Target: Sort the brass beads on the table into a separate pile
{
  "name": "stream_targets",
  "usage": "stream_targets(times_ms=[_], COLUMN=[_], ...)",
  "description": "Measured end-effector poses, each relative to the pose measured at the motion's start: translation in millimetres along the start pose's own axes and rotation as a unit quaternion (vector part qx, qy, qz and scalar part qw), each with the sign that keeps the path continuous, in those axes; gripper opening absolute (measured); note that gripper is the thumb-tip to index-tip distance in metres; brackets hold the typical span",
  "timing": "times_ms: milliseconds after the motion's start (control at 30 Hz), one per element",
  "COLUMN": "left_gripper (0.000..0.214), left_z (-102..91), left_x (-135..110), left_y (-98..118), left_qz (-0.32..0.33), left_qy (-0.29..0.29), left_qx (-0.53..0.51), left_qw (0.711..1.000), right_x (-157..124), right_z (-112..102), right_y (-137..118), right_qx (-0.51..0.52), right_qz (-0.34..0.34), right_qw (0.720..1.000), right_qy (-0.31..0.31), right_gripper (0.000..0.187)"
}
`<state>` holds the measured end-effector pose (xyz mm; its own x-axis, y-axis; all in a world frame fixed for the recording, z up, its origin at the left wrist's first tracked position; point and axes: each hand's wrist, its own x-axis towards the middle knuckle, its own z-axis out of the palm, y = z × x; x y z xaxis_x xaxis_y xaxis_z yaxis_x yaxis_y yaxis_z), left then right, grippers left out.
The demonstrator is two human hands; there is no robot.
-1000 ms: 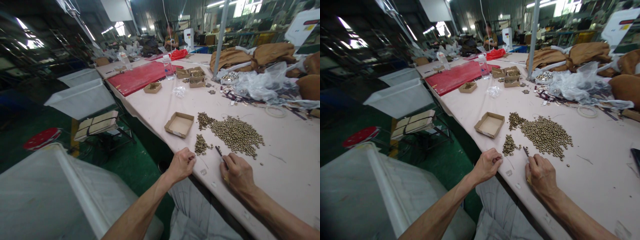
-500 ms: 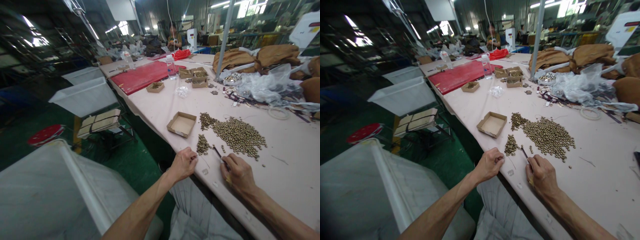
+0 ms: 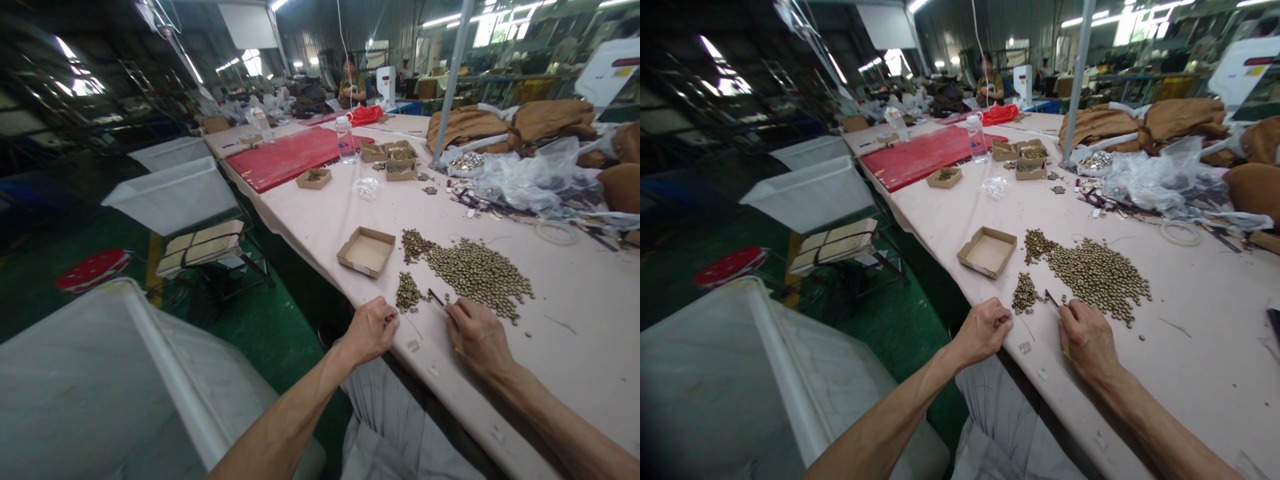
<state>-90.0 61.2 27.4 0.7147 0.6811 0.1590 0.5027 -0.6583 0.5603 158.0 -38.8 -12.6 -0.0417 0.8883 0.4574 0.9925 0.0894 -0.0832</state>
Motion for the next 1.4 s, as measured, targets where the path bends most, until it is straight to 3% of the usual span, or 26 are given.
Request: stream_targets(times_ms=[267,667,900,1000,1100,1233,1400], left_gripper=[0.011,0.013,0.014,0.014,0.014,0.014,0.015], left_z=[-2.8,-0.8,-2.3,-1.5,0.2,2.4,3.0], left_x=[-0.7,-0.9,0.6,0.7,0.6,0.1,-2.0], left_y=[1.1,-0.4,0.3,-1.1,-2.4,-2.7,-0.3], left_qz=[0.000,0.003,0.002,0.003,0.005,0.004,0.004], left_qy=[-0.002,-0.001,0.001,0.002,0.003,0.011,0.009], left_qx=[0.007,0.006,0.006,0.003,0.001,0.006,0.013], left_qw=[1.000,1.000,1.000,1.000,1.000,1.000,1.000], right_x=[5.0,7.7,5.3,7.8,13.9,17.6,2.4], right_z=[-9.0,-7.8,1.7,-14.1,-43.3,-66.4,-35.1], right_y=[-1.5,5.9,13.9,20.2,24.4,20.3,-2.3], right_qx=[-0.010,-0.020,-0.029,0.014,0.097,0.182,0.187], right_qz=[-0.041,-0.034,0.050,0.065,0.082,0.058,0.001], right_qw=[0.999,0.999,0.998,0.995,0.988,0.978,0.982], right_qy=[-0.019,-0.023,0.038,0.069,0.094,0.086,0.018], right_gripper=[0.018,0.017,0.016,0.018,0.017,0.013,0.014])
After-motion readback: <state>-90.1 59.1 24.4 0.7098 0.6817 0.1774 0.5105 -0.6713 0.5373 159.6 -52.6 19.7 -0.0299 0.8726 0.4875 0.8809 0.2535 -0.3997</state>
